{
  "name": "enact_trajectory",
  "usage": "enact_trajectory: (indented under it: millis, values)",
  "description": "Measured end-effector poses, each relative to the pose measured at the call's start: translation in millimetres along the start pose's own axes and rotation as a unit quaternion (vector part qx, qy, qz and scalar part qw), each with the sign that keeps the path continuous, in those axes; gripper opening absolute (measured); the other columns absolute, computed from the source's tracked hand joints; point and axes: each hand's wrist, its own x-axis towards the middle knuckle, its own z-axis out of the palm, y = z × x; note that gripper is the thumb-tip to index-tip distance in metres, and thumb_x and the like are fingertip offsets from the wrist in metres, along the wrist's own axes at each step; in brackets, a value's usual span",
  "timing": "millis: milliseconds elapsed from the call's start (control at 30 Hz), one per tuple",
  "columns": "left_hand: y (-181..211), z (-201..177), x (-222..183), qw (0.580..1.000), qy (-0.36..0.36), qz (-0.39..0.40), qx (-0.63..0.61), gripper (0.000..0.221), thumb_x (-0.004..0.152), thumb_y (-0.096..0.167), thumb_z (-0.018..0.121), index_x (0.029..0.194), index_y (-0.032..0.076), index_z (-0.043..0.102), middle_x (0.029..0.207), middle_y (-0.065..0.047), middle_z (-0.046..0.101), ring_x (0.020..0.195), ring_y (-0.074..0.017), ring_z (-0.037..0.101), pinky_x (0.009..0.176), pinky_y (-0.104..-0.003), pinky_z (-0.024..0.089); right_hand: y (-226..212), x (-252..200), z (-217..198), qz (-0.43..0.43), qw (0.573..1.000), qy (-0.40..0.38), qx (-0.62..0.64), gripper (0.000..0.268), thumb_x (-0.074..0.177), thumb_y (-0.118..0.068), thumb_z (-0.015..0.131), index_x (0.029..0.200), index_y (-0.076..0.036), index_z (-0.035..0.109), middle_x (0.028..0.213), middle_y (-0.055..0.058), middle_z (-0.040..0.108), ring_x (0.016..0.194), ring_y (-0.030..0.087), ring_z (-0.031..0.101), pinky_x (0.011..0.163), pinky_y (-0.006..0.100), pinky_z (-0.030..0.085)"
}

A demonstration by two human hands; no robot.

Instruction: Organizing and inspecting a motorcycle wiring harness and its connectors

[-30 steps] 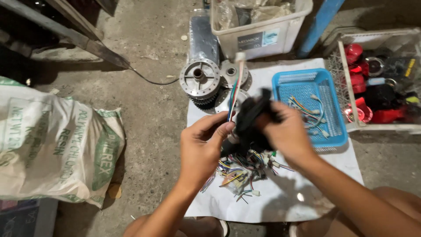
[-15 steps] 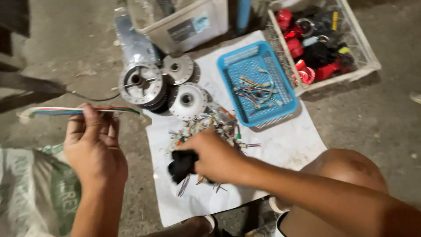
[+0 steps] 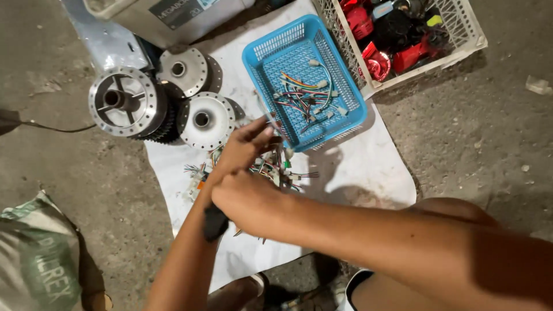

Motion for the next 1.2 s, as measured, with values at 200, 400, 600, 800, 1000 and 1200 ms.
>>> enact_trajectory:
  millis: [200, 400, 600, 800, 1000, 1200]
  values:
    - [-121.9, -77.4, 83.6, 0.889, 0.157, -0.033, 0.429, 0.03, 0.089, 0.051, 0.074, 0.116, 0.038, 0.076, 0.103, 0.001, 0.078, 0.104, -0.0285, 0.073, 0.094, -0.046, 0.057, 24.6, -7.9, 47.5, 0.01, 0.99, 0.015, -0.139, 0.019, 0.068, 0.006, 0.07, 0.063, -0.012, 0.07, 0.058, 0.01, 0.066, 0.053, 0.036, 0.07, 0.032, 0.055, 0.05]
    - [-141.9, -86.6, 34.6, 0.805, 0.089, -0.033, 0.586, 0.051, 0.09, 0.021, 0.07, 0.141, 0.019, 0.063, 0.125, -0.019, 0.069, 0.111, -0.0455, 0.069, 0.09, -0.056, 0.06, 42.9, -22.0, 38.0, 0.012, 0.994, -0.063, -0.085, 0.02, 0.074, 0.01, 0.066, 0.065, -0.007, 0.072, 0.063, 0.015, 0.07, 0.062, 0.039, 0.073, 0.044, 0.055, 0.056]
    - [-197.9, -95.7, 31.0, 0.808, 0.156, 0.051, 0.565, 0.04, 0.08, 0.022, 0.084, 0.115, 0.012, 0.069, 0.115, -0.014, 0.063, 0.113, -0.045, 0.063, 0.095, -0.051, 0.06, 50.7, -26.2, 47.8, 0.019, 0.987, -0.077, -0.136, 0.022, 0.071, 0.011, 0.069, 0.063, -0.009, 0.07, 0.059, 0.012, 0.068, 0.061, 0.034, 0.073, 0.042, 0.051, 0.057]
    - [-183.9, -111.7, 28.9, 0.853, 0.142, 0.051, 0.499, 0.016, 0.092, 0.021, 0.073, 0.107, 0.021, 0.073, 0.099, -0.013, 0.069, 0.093, -0.044, 0.071, 0.083, -0.054, 0.061, 64.9, -13.8, 45.2, 0.018, 0.99, -0.092, -0.103, 0.021, 0.07, 0.014, 0.066, 0.072, -0.005, 0.075, 0.066, 0.018, 0.071, 0.068, 0.043, 0.075, 0.053, 0.055, 0.06]
    - [-157.5, -130.9, 24.6, 0.851, 0.142, 0.058, 0.502, 0.016, 0.087, 0.021, 0.072, 0.096, 0.032, 0.079, 0.09, 0.0, 0.077, 0.09, -0.0298, 0.075, 0.083, -0.046, 0.063, 66.9, 4.7, 28.0, 0.014, 0.987, -0.104, -0.119, 0.015, 0.07, 0.011, 0.069, 0.078, 0.0, 0.074, 0.074, 0.022, 0.072, 0.077, 0.047, 0.074, 0.062, 0.058, 0.061]
    - [-48.4, -125.9, -40.4, 0.874, 0.139, 0.043, 0.463, 0.016, 0.086, 0.019, 0.075, 0.092, 0.033, 0.081, 0.085, 0.003, 0.079, 0.089, -0.0297, 0.076, 0.084, -0.044, 0.062, 68.2, 28.6, 29.5, 0.009, 0.99, -0.065, -0.124, 0.016, 0.07, 0.005, 0.072, 0.084, -0.001, 0.076, 0.076, 0.022, 0.073, 0.079, 0.047, 0.075, 0.066, 0.054, 0.062]
